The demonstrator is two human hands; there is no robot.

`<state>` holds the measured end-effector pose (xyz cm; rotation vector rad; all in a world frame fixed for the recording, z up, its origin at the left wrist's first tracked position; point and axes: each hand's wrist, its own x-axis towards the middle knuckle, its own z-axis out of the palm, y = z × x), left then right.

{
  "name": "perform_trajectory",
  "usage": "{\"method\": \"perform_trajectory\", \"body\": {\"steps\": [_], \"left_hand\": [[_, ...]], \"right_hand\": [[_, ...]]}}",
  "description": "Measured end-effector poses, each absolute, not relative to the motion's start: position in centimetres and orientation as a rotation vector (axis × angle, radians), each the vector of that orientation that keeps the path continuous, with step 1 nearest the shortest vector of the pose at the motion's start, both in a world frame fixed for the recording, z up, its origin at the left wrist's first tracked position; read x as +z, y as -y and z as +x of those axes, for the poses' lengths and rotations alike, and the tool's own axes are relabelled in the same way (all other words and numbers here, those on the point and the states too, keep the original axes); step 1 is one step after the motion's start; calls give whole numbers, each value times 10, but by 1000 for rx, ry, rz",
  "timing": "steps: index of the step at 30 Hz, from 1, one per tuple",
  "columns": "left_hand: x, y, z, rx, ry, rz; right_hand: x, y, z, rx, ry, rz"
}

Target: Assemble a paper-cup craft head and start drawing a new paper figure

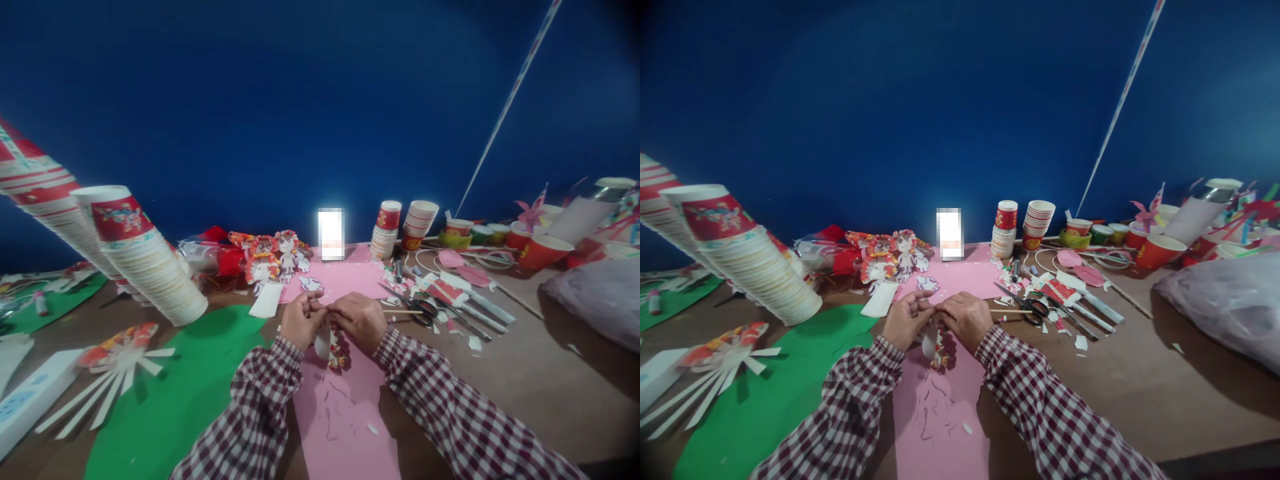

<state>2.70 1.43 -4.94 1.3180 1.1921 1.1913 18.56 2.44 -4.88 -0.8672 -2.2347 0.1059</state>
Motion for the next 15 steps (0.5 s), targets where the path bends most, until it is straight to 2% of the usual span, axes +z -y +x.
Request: {"method": "perform_trajectory", "body": {"steps": [15], "left_hand": [[-59,-13,27,1145,-1338,1594]], "right_hand": [[-49,-27,187,186,2140,-907]]}}
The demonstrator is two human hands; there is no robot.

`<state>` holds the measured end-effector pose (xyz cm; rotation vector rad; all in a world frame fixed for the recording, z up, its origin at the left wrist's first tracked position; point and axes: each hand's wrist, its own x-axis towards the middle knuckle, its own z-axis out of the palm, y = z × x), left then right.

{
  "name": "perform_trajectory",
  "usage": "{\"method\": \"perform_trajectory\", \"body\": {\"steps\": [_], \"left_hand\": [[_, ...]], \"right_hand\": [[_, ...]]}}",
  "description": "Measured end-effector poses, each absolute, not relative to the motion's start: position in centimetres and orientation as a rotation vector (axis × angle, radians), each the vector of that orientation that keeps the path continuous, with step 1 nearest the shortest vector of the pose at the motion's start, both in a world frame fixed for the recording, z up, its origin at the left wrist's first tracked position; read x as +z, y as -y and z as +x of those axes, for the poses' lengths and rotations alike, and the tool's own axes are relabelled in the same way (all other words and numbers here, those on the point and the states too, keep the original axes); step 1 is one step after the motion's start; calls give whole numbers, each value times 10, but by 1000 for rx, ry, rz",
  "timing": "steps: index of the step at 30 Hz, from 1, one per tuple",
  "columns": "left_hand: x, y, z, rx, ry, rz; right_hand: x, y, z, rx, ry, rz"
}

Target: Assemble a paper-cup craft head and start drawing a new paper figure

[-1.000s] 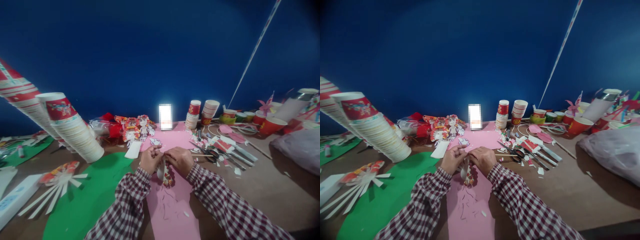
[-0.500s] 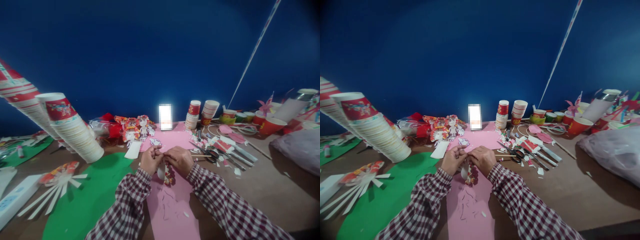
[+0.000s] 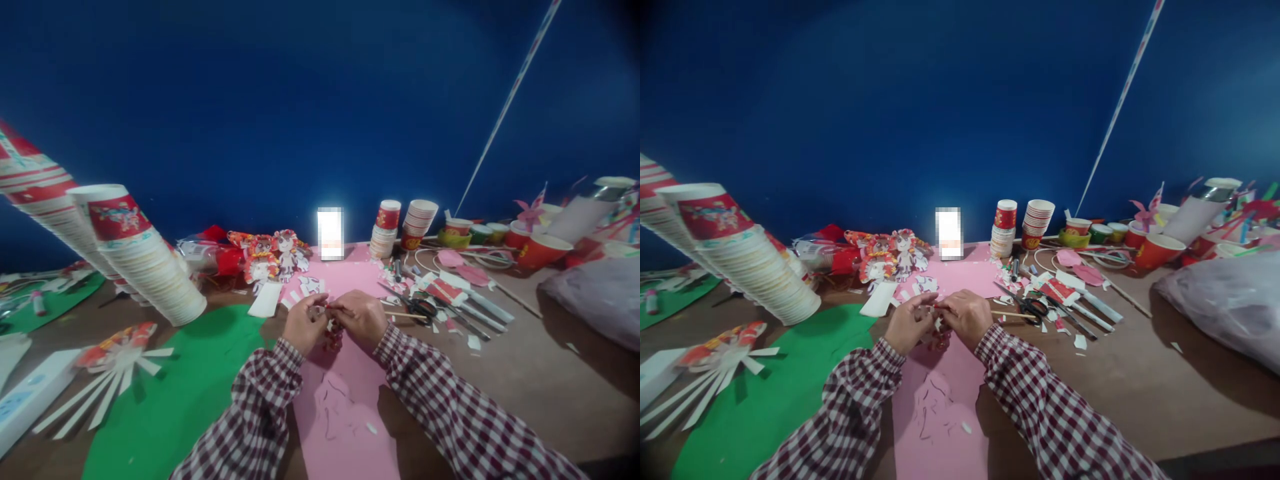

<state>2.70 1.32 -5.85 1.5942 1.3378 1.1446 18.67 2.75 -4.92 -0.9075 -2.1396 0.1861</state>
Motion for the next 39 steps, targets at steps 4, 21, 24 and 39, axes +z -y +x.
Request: {"method": "perform_trajectory", "body": {"steps": [4,21,24,39], "left_hand": [[-55,-13,26,1122,-1333,1582],[-49,-13,20,980,-1411,1843],[-50,-14,21,985,-1415,1815],[-58,-16,19,1031,-1369,1711]], "right_hand": [[-50,-28,187,177,2131,-928],[-51,-26,187,75,2232,-891],[-50,-26,187,66,2246,-886],[-47,-22,187,126,2269,-1051]]}}
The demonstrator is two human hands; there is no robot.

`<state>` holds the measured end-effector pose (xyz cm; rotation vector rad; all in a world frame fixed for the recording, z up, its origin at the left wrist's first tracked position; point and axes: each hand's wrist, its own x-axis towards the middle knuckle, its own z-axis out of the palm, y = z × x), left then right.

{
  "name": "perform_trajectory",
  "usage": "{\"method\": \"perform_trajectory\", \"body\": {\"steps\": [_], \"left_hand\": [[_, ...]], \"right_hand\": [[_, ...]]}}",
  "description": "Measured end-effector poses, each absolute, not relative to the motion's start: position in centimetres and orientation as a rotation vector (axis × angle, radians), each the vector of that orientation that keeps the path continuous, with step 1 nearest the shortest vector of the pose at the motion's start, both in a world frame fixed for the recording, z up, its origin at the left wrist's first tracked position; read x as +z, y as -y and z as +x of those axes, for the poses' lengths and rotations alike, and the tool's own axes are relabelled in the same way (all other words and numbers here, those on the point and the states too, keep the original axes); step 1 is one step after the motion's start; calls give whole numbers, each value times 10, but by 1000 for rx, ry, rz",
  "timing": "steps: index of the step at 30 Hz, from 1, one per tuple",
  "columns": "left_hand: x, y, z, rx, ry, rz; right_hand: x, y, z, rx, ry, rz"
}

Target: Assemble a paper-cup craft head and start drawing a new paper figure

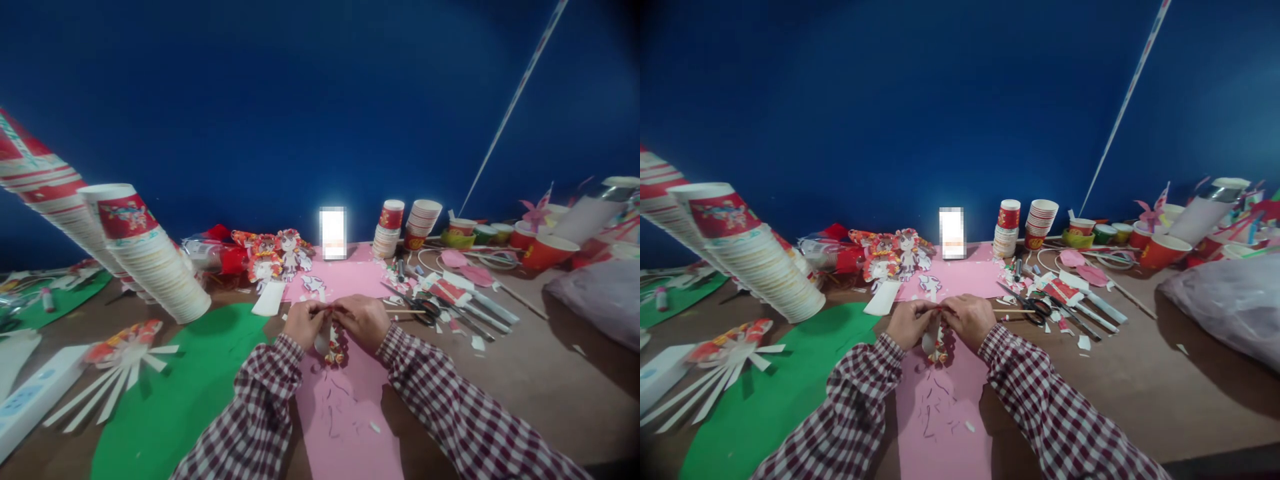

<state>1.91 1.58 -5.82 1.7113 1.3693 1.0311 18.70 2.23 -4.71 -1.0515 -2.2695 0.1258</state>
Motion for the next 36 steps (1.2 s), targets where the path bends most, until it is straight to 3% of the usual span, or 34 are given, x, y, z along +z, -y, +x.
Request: {"method": "perform_trajectory", "body": {"steps": [36], "left_hand": [[-52,-14,18,955,-1428,1768]], "right_hand": [[-48,-26,187,48,2291,-861]]}}
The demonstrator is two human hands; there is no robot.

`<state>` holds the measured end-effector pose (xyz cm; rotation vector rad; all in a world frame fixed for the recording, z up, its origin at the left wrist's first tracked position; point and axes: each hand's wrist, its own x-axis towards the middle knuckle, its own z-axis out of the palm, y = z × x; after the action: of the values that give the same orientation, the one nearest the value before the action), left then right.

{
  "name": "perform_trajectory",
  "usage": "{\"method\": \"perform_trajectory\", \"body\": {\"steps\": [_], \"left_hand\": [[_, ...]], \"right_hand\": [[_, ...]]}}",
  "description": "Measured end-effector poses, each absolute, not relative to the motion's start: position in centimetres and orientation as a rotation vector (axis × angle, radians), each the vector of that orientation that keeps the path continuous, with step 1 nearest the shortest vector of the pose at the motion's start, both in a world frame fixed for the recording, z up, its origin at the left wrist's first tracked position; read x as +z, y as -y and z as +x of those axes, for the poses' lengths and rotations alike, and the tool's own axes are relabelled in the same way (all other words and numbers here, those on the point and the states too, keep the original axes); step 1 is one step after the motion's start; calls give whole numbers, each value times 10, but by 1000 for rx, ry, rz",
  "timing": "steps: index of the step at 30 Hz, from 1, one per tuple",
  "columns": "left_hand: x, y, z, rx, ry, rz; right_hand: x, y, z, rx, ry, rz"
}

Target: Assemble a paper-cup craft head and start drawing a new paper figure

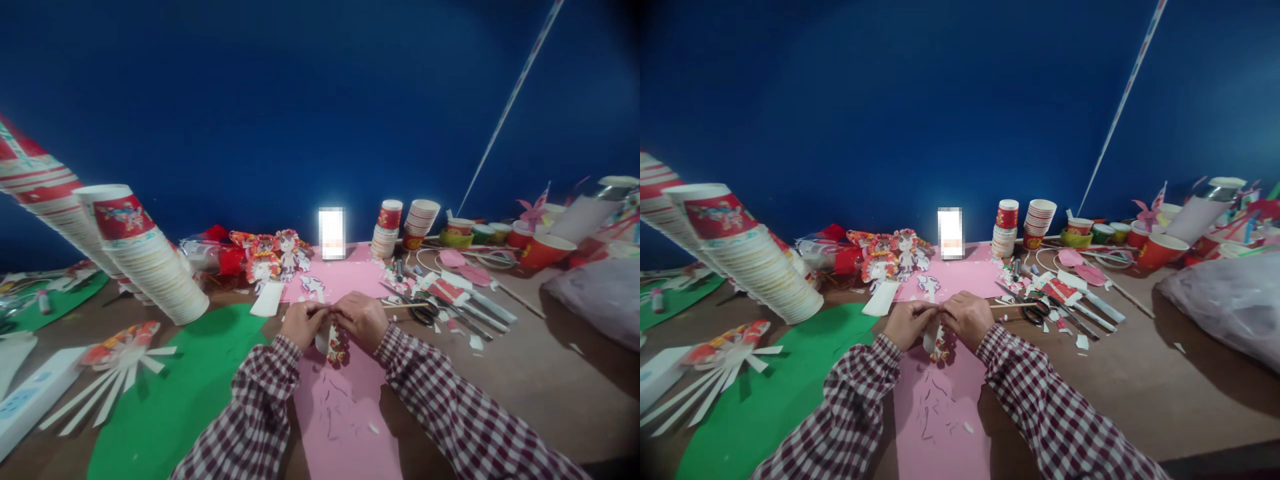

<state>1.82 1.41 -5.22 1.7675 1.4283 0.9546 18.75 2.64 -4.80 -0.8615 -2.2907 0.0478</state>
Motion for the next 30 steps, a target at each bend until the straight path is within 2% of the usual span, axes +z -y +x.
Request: {"method": "perform_trajectory", "body": {"steps": [18,30], "left_hand": [[-50,-15,15,760,-1426,1925],[-52,-16,13,759,-1425,1988]], "right_hand": [[-46,-27,189,-1,2395,-823],[-46,-27,190,11,2391,-814]]}}
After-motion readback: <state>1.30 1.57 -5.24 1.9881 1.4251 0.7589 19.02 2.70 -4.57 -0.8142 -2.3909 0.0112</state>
